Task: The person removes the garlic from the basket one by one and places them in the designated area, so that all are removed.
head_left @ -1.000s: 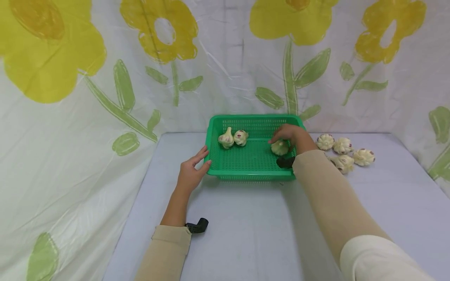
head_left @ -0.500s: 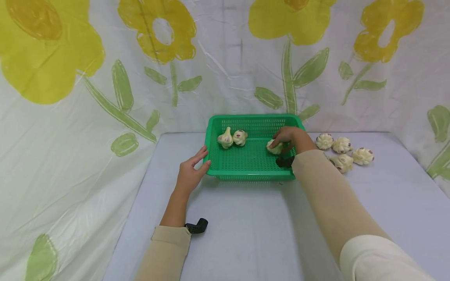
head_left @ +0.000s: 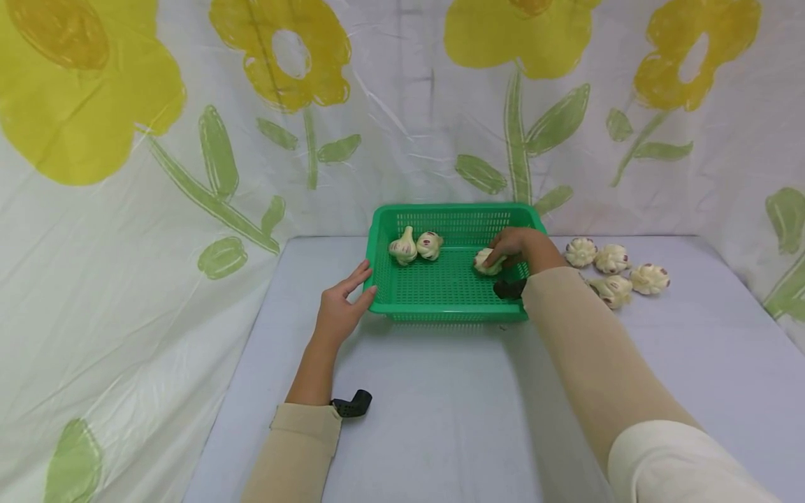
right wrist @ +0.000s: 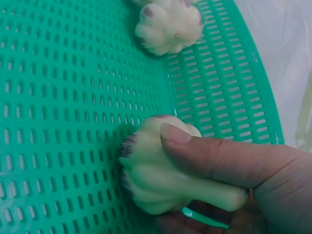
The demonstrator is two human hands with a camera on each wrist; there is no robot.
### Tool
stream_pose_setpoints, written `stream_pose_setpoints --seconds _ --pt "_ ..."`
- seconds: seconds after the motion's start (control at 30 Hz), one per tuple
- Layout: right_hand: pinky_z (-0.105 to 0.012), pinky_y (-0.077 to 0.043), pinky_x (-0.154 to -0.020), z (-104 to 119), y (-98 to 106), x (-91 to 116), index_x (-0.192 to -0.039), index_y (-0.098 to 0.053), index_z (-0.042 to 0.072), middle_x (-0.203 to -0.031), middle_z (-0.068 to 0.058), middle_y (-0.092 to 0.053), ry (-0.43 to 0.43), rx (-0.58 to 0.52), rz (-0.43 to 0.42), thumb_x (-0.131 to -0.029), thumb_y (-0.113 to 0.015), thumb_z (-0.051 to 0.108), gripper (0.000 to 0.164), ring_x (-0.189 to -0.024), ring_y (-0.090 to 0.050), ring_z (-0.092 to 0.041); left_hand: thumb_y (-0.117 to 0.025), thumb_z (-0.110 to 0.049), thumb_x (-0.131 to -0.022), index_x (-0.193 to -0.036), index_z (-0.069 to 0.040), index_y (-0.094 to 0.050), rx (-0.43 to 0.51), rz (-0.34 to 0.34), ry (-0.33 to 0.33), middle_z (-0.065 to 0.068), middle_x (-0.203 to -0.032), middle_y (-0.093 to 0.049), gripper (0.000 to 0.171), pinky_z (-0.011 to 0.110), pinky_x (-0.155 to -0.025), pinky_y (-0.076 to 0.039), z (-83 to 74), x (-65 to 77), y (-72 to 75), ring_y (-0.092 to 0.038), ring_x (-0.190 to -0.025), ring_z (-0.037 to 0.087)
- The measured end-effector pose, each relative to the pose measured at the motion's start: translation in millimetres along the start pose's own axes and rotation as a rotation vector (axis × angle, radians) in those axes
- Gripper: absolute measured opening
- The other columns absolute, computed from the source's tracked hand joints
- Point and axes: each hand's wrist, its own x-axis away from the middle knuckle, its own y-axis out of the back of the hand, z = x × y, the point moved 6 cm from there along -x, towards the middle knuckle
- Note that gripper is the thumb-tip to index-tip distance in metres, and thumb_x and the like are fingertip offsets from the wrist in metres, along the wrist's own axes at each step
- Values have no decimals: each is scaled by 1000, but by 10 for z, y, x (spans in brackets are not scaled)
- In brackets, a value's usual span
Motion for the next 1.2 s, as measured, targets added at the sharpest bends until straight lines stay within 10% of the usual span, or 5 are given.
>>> stream_pose_setpoints --seconds 1.2 --pt "-51 -31 -117 37 72 4 -151 -34 1 -158 -20 -26 153 -196 -49 -94 -68 21 69 -145 -27 -37 -66 -12 -94 -134 -1 -59 27 11 53 4 -146 -52 42 44 -113 -39 -83 14 9 -48 -136 22"
